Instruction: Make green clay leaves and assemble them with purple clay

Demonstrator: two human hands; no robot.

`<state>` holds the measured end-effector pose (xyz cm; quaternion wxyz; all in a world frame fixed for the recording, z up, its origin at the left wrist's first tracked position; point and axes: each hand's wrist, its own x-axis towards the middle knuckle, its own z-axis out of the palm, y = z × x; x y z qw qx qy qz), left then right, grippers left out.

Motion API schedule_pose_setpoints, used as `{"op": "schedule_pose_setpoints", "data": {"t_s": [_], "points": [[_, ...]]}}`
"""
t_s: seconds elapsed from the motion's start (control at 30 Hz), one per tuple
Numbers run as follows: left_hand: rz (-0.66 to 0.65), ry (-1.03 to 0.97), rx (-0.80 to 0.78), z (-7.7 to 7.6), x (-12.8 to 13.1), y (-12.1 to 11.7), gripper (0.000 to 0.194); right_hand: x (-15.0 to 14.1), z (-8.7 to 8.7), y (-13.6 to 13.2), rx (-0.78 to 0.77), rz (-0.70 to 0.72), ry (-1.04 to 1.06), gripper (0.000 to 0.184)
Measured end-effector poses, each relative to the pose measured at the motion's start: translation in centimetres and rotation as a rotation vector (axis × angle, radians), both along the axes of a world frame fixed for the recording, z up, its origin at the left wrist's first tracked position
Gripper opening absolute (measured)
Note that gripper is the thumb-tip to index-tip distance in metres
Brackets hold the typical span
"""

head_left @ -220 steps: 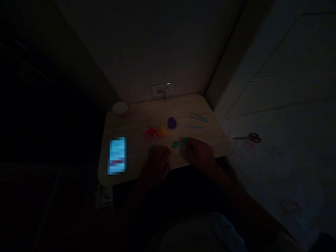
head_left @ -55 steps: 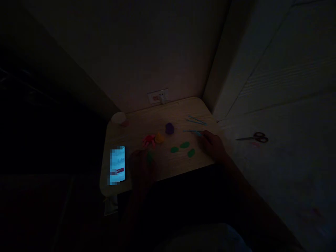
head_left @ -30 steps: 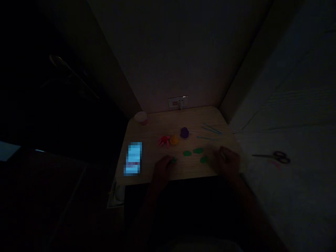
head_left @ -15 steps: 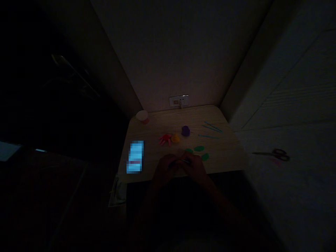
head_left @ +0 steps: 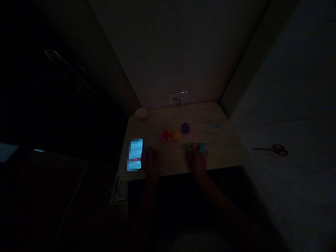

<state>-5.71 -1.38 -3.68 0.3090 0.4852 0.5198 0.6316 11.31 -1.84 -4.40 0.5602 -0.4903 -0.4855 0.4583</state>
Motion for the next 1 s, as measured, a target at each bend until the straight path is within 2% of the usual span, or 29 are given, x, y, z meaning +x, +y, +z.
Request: {"op": "schedule_pose_setpoints", "data": {"t_s": [0.1,0.17,0.2,0.27,0.37,0.53,0.63,0.73,0.83,1.0], "points": [[-0.080,0.096,-0.017,0.3,0.7,-0.1,0.024,0.6,0.6,-0.2,-0.042,-0.064,0.029,0.040],[-0.202,0.330,0.004,0.7,1.6,-0.4,0.013,0.7,1.1,-0.4,-0.031,-0.057,0.010,0.035],[-0.223,0.470,0.017,0.8,2.0,-0.6,0.016,0.7,1.3,-0.5,-0.020,-0.052,-0.007,0.034],[-0.190,0.702,0.029,1.0,2.5,-0.8,0.026,0.7,1.3,-0.5,-0.025,-0.039,-0.016,0.034],[-0.071,0.831,0.009,0.8,2.6,-0.8,0.029,0.7,1.2,-0.5,-0.055,-0.007,0.044,0.036],[0.009,0.776,-0.006,0.3,2.2,-0.6,0.039,0.8,1.5,-0.7,-0.048,0.070,0.073,0.032],[0.008,0.680,0.107,0.6,2.1,-1.0,0.041,0.8,1.9,-0.7,-0.062,0.109,0.089,0.036],[-0.059,0.619,0.187,1.1,1.8,-1.6,0.029,0.7,1.9,-0.7,-0.050,0.099,0.070,0.029],[-0.156,0.627,0.162,1.5,1.6,-1.9,0.023,0.8,1.9,-0.5,-0.030,0.098,-0.017,0.024],[-0.142,0.569,0.138,1.1,1.4,-1.5,0.017,1.0,2.3,-0.3,-0.023,0.119,-0.034,0.025]]}}
